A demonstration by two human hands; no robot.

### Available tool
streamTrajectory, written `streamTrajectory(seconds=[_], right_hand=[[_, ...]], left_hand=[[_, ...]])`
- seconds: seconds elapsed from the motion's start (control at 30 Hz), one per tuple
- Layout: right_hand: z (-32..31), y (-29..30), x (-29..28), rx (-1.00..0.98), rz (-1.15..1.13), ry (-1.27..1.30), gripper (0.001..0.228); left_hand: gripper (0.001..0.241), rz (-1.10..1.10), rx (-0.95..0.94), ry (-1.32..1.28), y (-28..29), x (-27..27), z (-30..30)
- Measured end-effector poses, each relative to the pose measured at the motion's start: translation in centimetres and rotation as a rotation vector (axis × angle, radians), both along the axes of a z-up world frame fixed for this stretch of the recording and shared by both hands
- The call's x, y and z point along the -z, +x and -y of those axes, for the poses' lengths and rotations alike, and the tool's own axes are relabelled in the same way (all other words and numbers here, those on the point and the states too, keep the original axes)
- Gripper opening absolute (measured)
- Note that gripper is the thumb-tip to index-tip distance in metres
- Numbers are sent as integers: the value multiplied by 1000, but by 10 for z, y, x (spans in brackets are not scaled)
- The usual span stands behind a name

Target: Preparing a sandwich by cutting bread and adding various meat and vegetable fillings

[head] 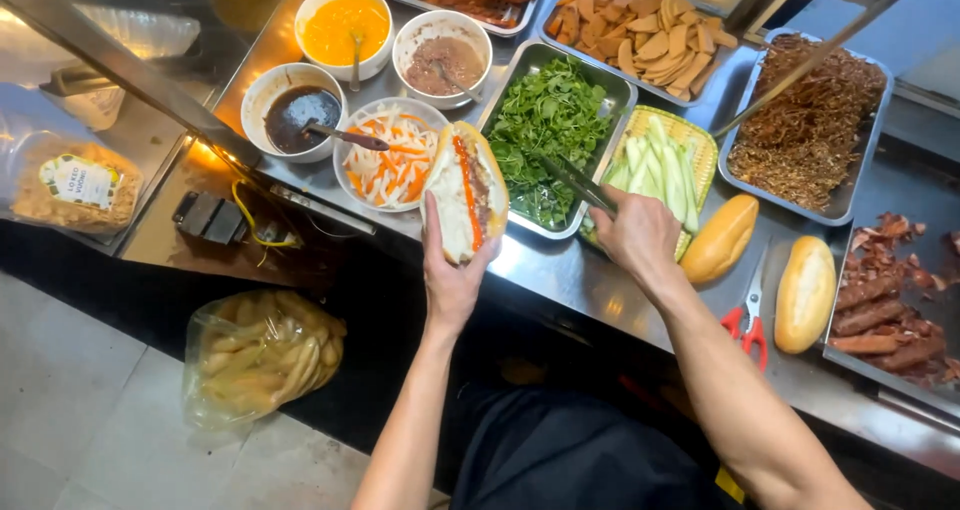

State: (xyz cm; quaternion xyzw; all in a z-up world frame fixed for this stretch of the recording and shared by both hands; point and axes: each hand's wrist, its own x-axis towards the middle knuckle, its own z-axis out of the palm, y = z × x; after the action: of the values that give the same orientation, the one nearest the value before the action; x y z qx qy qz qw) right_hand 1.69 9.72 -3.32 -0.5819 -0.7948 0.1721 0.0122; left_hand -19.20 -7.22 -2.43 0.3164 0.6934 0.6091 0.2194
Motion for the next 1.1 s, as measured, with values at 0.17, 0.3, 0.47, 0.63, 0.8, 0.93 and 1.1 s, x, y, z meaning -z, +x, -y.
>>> streamTrajectory(seconds=[0.17,0.3,0.47,0.63,0.8,0.93,1.1], right_hand=[[16,22,-44,39,-95,58,40],[24,35,-93,51,-243,112,39],[40,34,-142,27,-336,90,40],[72,13,-151,-99,-295,9,41],[74,24,-165,-86,-317,51,46],[46,17,-163,64,-2,-80,56],[16,18,-84,-151,184,-16,43]], left_hand=[[110,17,37,42,-7,3,-10],[113,89,125,-4,-10,-9,-28],[121,57,162,-20,-1,-1,-55],[126,52,170,32,22,-21,-66],[126,-12,116,-9,13,-5,-62],[123,-52,45,27,0,2,-46],[126,78,86,-62,-7,-29,-20]])
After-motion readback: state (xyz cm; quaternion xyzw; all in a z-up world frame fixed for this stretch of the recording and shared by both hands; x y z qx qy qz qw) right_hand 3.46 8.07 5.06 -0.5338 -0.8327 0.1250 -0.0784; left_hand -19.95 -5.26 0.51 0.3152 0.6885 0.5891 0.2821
